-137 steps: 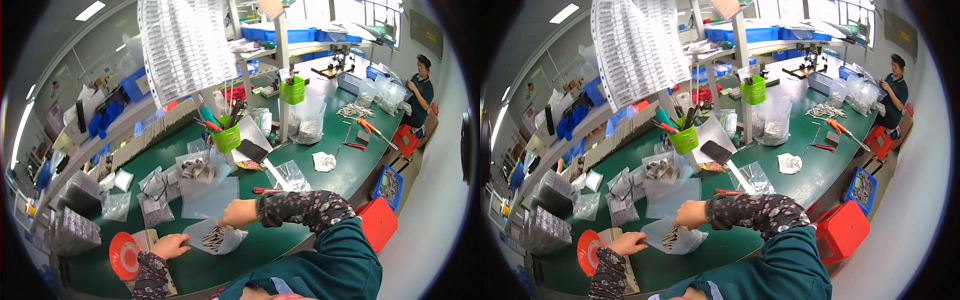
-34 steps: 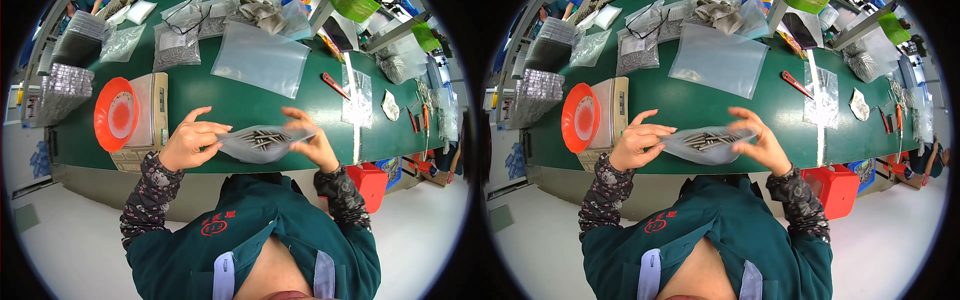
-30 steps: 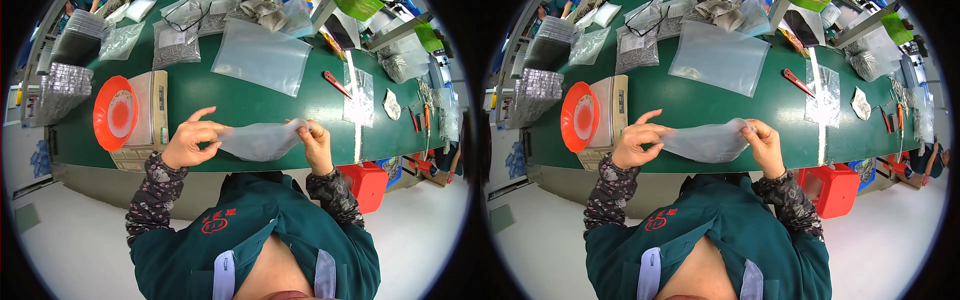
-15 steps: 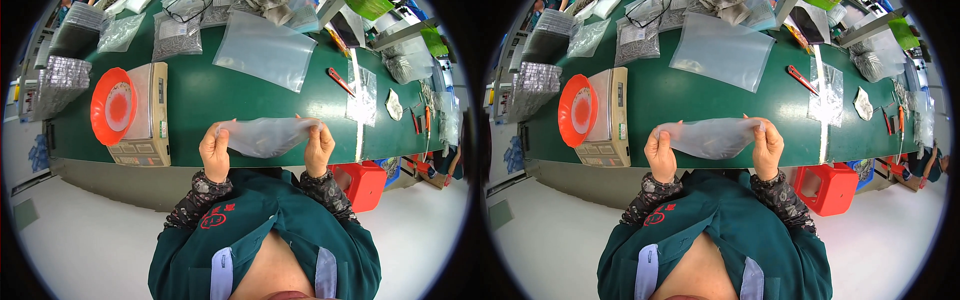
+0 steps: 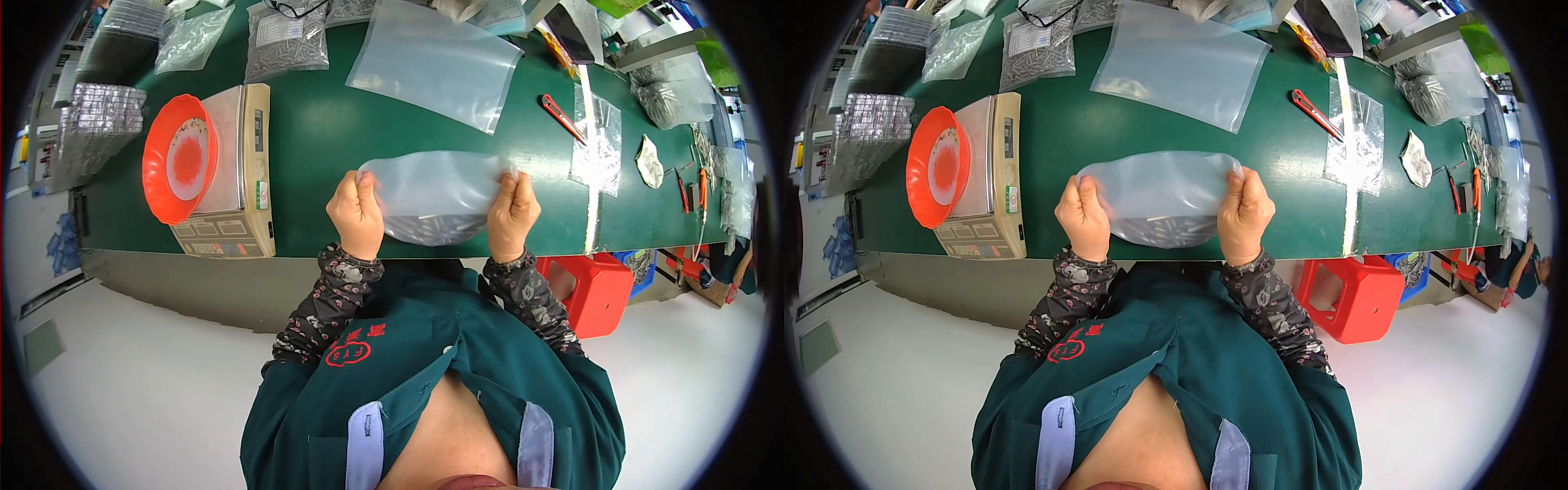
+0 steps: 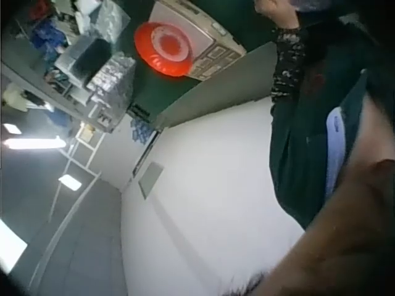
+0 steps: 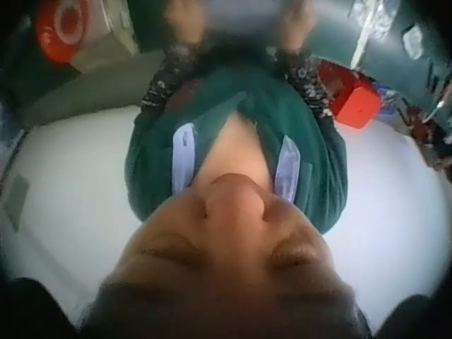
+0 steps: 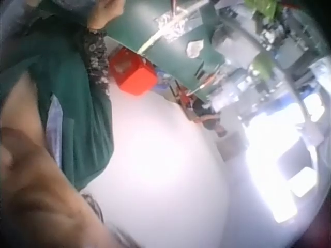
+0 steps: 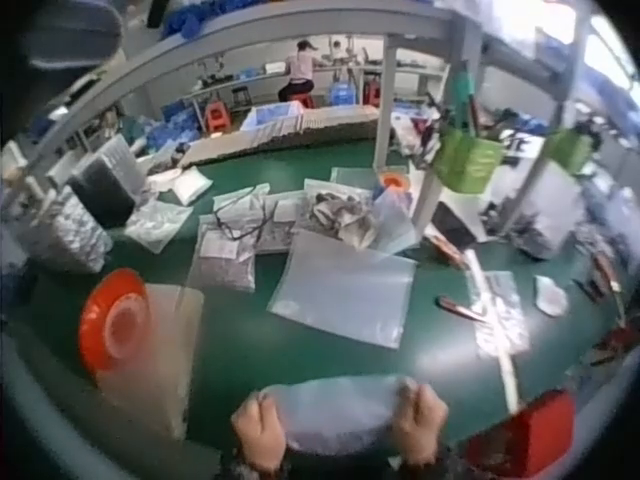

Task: Weighing small metal pins on a digital scale and packing them into plastic bags sealed with a stapler.

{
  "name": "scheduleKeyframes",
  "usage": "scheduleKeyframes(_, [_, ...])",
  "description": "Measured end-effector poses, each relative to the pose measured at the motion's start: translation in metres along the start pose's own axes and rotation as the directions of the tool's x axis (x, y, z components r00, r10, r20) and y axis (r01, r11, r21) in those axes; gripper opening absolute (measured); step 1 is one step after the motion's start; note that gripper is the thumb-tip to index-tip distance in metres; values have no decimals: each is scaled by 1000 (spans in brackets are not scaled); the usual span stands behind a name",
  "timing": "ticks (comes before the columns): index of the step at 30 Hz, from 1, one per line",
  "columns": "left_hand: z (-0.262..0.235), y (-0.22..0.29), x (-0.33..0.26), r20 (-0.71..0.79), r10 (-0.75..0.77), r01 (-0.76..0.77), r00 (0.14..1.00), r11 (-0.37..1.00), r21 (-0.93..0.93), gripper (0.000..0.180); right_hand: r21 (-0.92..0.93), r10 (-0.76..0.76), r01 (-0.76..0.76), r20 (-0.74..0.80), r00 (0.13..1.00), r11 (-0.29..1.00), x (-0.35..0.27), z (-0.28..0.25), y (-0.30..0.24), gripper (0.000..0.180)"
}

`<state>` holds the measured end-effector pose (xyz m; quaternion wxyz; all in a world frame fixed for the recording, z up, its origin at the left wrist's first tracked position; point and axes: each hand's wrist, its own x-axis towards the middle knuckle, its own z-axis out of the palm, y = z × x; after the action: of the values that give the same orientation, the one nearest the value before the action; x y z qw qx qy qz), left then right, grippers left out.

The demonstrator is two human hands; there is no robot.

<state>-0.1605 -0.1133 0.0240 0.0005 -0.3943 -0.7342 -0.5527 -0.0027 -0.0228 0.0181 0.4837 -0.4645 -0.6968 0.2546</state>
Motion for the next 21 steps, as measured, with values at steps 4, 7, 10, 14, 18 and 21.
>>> scheduleKeyframes(4, [-3,-5,-2,228,-384,394,895,919,-1,32,-147,195,-169,183,964,975,-4,-2,4,20])
scheduleKeyframes(7, [1,-25,-5,305,-328,293,894,944,155,35,-170,496,-467,334,801,868,-9,3,22,31])
scheduleKeyframes(10, [3,-30,-3,420,-497,387,759,864,321,41,-324,597,-502,398,696,802,-11,9,30,35])
scheduleKeyframes(14, [8,-39,-1,453,-509,367,731,854,368,41,-519,570,-345,372,733,782,-5,12,19,34])
scheduleKeyframes(18, [12,-47,-2,526,-535,478,661,841,254,40,-553,548,-263,446,707,790,1,15,24,34])
scheduleKeyframes(21, [15,-54,-5,551,-526,546,647,825,147,40,-563,533,-239,442,721,791,4,17,22,35])
